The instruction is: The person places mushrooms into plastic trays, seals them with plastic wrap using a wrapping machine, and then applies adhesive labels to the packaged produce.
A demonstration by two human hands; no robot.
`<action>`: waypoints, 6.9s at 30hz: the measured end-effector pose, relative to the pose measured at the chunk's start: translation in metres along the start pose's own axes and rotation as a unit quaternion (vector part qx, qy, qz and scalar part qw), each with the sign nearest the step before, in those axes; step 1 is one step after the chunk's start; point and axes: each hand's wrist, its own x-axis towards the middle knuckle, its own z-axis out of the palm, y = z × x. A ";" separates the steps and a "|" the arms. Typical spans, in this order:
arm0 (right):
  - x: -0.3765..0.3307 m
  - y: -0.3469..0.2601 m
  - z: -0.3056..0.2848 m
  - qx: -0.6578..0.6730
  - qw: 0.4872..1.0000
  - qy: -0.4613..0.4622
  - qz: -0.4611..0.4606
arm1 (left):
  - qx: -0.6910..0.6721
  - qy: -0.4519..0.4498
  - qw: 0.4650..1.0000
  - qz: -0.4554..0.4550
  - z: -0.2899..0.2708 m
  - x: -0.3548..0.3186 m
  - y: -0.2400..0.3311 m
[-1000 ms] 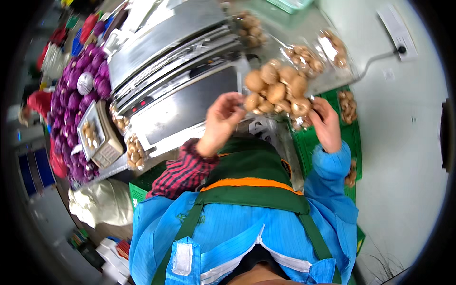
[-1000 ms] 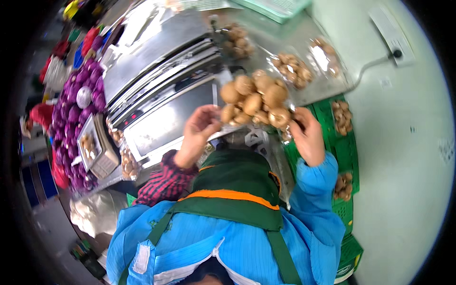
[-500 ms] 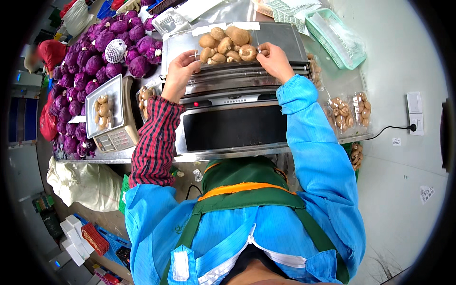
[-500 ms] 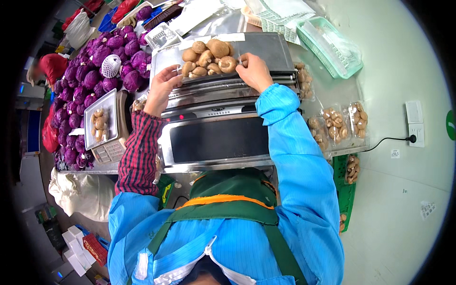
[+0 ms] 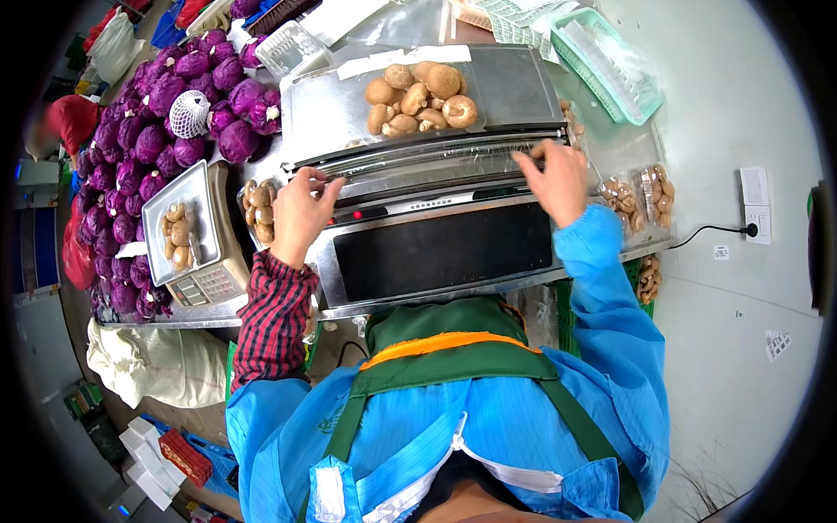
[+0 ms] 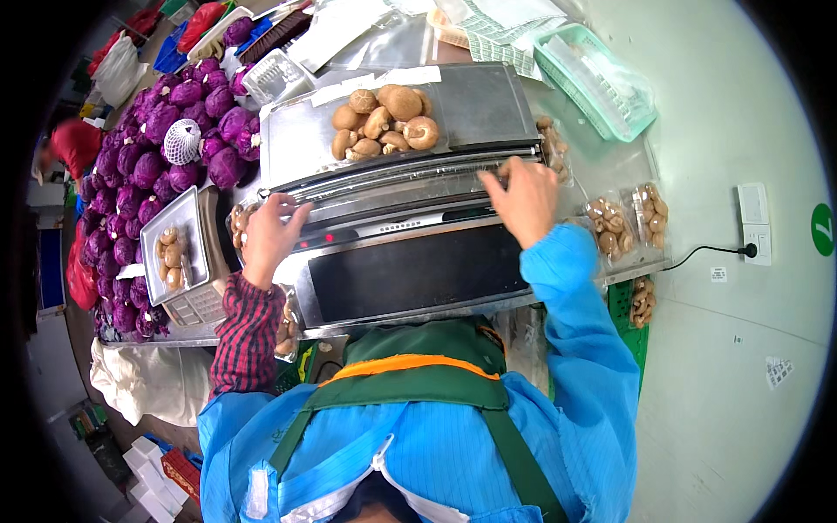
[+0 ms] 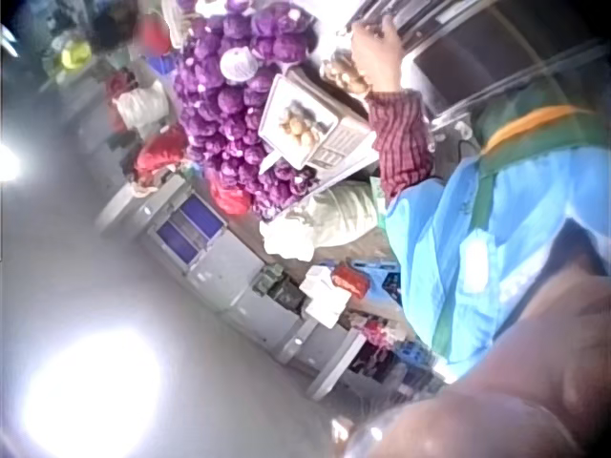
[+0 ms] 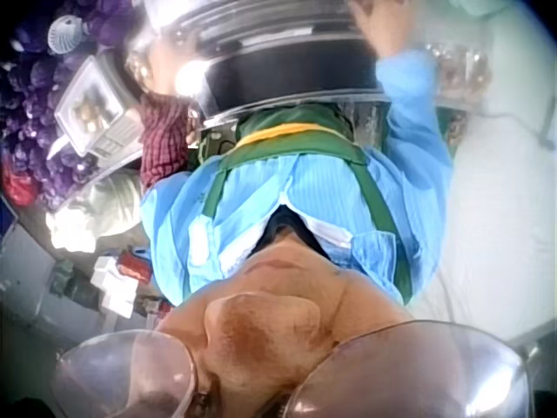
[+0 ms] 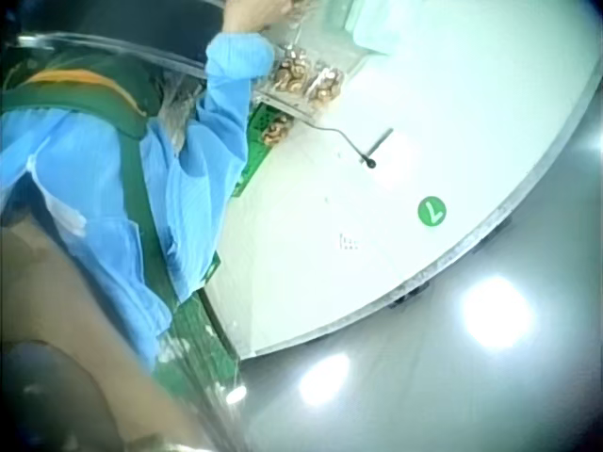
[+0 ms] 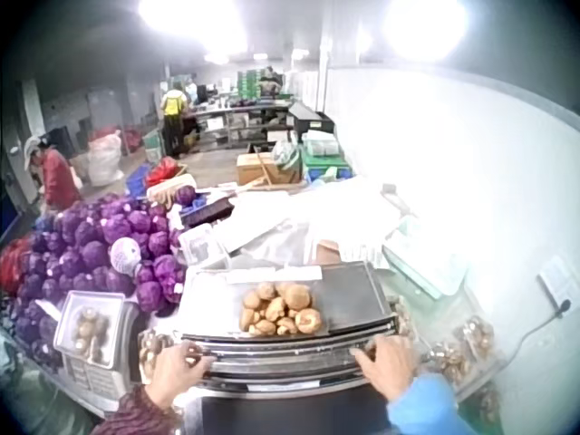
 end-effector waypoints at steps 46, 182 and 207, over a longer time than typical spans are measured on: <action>-0.005 0.006 0.027 0.645 0.533 -0.480 0.265 | -0.631 -0.426 0.557 -0.332 0.003 -0.015 0.057; 0.045 -0.012 0.017 0.128 0.992 -0.004 0.004 | -0.138 -0.020 0.990 -0.007 -0.010 0.029 -0.027; 0.071 -0.061 -0.081 0.834 0.540 0.010 -0.109 | -0.797 -0.279 0.499 0.197 -0.081 0.035 0.032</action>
